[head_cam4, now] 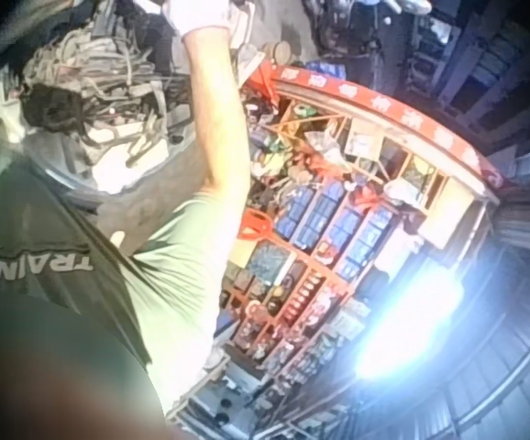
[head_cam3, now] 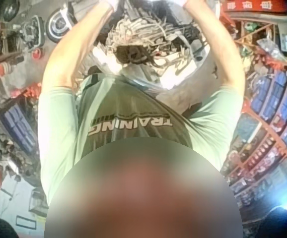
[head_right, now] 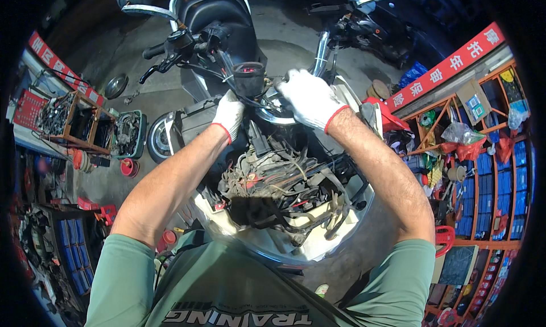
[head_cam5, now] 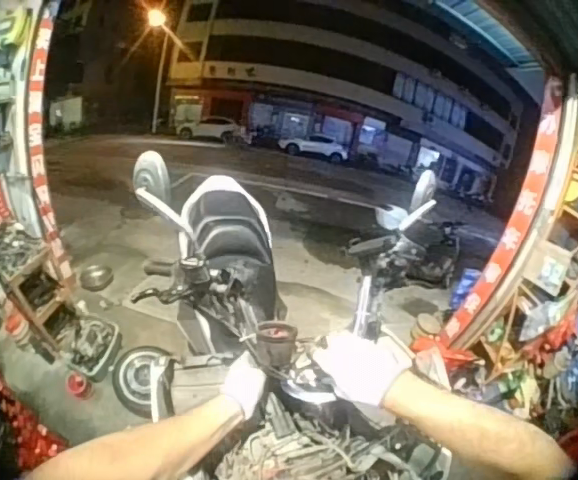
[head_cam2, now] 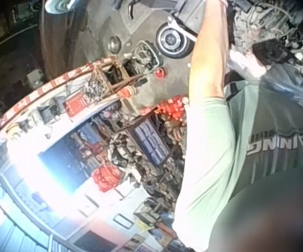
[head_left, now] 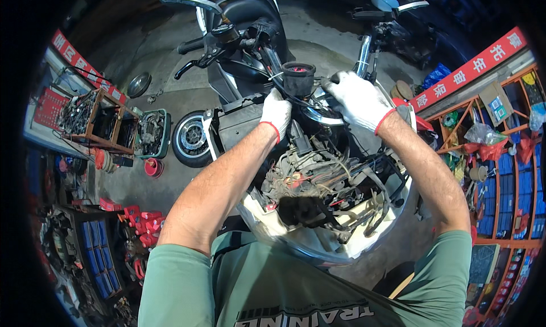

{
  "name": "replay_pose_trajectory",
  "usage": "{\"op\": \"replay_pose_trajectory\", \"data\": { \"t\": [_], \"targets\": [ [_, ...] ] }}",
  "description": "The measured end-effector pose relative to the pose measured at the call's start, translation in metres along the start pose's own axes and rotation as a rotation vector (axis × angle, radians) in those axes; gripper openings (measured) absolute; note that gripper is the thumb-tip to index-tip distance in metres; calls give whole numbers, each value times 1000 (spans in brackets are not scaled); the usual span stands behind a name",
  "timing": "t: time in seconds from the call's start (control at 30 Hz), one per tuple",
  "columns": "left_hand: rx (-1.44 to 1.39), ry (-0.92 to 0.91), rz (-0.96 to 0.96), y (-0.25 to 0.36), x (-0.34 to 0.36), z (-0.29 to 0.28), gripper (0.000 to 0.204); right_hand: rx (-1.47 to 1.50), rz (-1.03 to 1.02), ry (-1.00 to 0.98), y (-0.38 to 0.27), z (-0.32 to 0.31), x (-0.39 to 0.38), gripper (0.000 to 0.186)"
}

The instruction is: The person works on the front handlebar area of a white scooter, manipulating wires and components with gloved hands. The person repeatedly adjusts and connects parts within the exposed wiring harness near the steering column.

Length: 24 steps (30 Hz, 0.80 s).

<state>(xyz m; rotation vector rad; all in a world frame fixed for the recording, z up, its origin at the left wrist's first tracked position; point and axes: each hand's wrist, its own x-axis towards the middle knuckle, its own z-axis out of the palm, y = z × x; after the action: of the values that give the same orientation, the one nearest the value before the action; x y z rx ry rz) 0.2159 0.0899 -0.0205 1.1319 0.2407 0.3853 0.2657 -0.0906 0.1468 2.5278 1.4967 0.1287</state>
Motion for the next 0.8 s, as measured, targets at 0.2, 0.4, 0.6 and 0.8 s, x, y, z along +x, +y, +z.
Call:
{"op": "replay_pose_trajectory", "data": {
  "t": [0.2, 0.4, 0.6, 0.8],
  "targets": [
    [-33, 68, 14, -6, -2, 5, 25, 0, 18, 8, -4, 3, 1, 37],
    [83, 144, -421, 22, -24, 13, 16, 60, 64, 88, 1, 17, -6, 48],
    [-340, -68, -825, 55, -64, 40, 39, 125, 94, 109, -1, 16, -8, 50],
    [-536, -13, -792, 29, -61, 47, 38, 243, 169, 50, -3, 11, -9, 52]
  ]
}}
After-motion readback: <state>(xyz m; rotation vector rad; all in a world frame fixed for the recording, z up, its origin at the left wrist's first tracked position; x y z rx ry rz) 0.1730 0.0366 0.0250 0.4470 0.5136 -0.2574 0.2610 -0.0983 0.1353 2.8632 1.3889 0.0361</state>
